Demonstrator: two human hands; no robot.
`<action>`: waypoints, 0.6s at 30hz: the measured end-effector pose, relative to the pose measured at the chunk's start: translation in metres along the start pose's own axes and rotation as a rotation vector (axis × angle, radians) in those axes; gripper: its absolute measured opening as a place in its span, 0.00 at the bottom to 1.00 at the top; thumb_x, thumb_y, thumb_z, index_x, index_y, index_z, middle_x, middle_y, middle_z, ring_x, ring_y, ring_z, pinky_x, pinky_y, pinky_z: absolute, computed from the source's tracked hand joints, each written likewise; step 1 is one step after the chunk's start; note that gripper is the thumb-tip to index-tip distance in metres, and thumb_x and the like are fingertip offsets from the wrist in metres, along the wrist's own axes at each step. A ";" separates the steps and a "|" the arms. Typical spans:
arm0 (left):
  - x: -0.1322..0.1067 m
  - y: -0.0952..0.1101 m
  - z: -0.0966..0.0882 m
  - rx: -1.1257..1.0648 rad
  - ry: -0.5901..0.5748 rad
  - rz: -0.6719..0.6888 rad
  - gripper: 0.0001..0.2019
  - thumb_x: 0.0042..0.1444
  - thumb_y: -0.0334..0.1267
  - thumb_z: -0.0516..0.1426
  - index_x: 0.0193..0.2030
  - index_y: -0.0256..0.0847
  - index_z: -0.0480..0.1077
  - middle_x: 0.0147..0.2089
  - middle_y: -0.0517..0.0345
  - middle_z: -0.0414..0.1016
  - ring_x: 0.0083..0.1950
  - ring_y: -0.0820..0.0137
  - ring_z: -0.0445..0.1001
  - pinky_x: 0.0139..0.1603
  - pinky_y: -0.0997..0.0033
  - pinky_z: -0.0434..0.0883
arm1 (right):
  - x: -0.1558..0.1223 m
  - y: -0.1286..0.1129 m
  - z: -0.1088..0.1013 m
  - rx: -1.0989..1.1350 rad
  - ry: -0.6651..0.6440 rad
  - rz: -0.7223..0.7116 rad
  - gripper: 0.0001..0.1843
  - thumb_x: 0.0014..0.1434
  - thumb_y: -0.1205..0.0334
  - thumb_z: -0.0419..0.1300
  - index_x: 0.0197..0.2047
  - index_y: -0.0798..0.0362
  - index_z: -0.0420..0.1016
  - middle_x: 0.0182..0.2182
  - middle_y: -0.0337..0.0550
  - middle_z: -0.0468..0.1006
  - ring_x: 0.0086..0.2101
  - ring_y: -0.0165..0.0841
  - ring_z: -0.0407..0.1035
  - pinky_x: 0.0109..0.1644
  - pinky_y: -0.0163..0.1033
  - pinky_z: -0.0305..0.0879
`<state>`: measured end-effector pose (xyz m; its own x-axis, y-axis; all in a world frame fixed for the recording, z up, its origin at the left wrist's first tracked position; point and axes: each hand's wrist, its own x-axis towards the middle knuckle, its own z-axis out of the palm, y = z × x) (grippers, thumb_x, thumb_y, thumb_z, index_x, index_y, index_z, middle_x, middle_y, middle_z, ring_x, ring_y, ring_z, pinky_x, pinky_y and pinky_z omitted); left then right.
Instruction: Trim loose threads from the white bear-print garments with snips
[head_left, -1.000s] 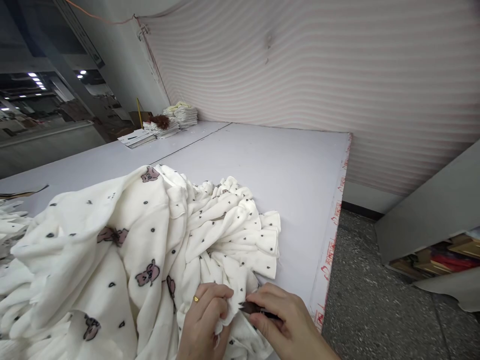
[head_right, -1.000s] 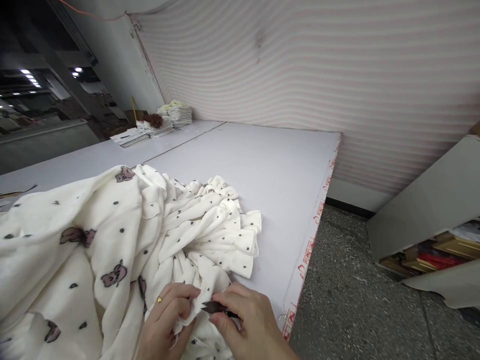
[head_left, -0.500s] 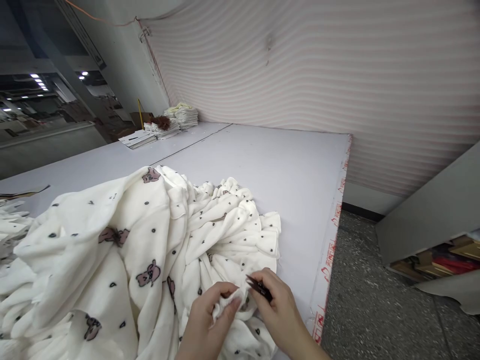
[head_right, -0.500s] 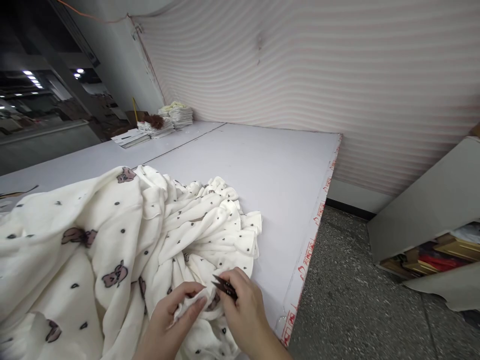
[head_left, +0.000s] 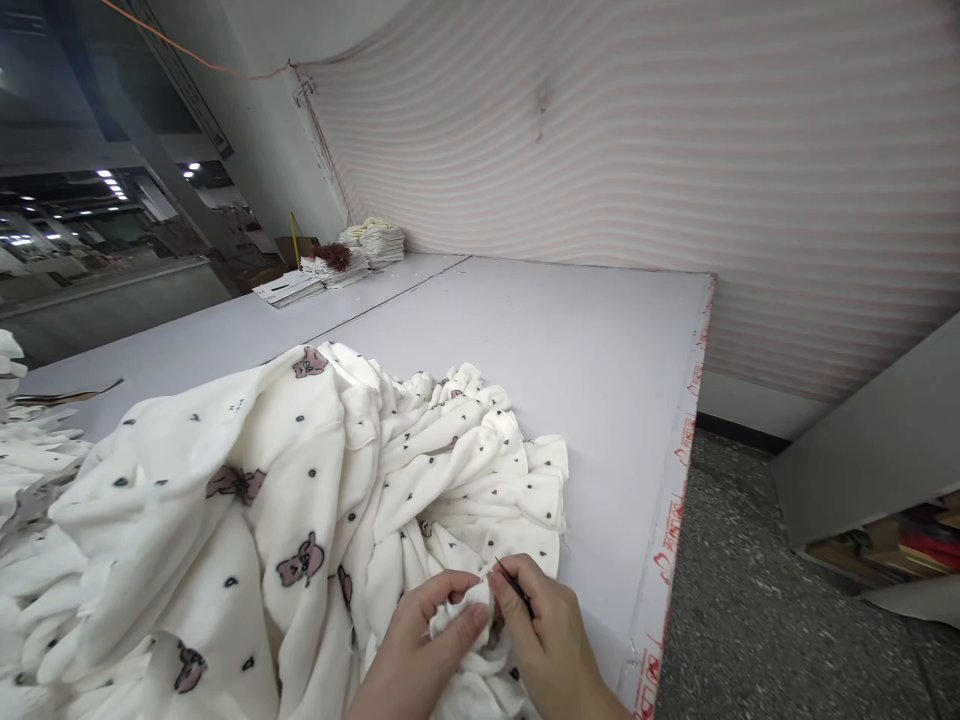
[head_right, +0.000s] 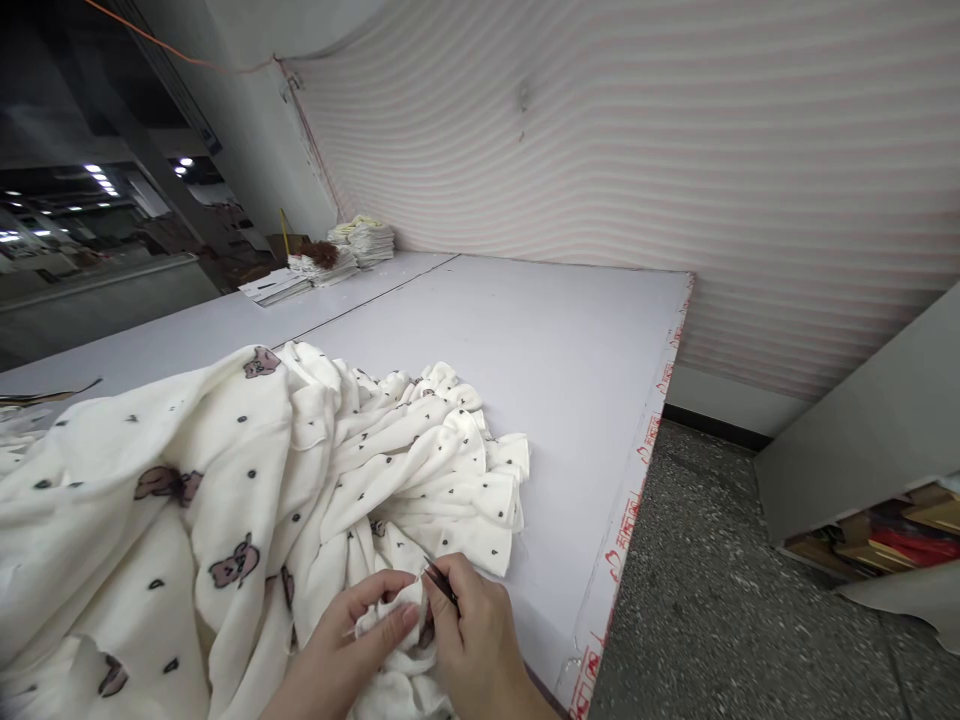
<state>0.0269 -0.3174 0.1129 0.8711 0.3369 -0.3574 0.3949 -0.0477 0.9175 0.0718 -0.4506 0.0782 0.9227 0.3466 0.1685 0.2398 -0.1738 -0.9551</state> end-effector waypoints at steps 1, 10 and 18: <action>0.002 -0.001 0.000 0.014 0.012 0.003 0.20 0.42 0.51 0.65 0.39 0.40 0.77 0.44 0.52 0.78 0.45 0.58 0.75 0.42 0.69 0.72 | 0.002 -0.001 0.002 0.034 -0.009 0.037 0.15 0.67 0.55 0.48 0.32 0.53 0.67 0.18 0.34 0.70 0.20 0.28 0.65 0.25 0.30 0.60; 0.006 -0.002 0.004 -0.173 0.074 -0.115 0.23 0.41 0.53 0.65 0.40 0.40 0.74 0.38 0.57 0.79 0.40 0.60 0.77 0.40 0.67 0.73 | 0.000 0.004 -0.018 0.039 -0.030 0.015 0.11 0.60 0.56 0.58 0.42 0.52 0.77 0.35 0.45 0.78 0.36 0.37 0.73 0.39 0.36 0.70; 0.005 -0.009 0.011 0.053 0.179 0.007 0.20 0.44 0.52 0.64 0.40 0.42 0.79 0.50 0.50 0.77 0.58 0.51 0.68 0.59 0.54 0.64 | 0.002 0.006 -0.020 -0.032 -0.033 0.067 0.08 0.57 0.59 0.63 0.40 0.49 0.81 0.35 0.43 0.82 0.38 0.38 0.75 0.42 0.36 0.70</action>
<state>0.0311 -0.3255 0.1007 0.8100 0.4980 -0.3097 0.4076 -0.0982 0.9079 0.0815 -0.4693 0.0773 0.9266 0.3636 0.0959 0.1879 -0.2266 -0.9557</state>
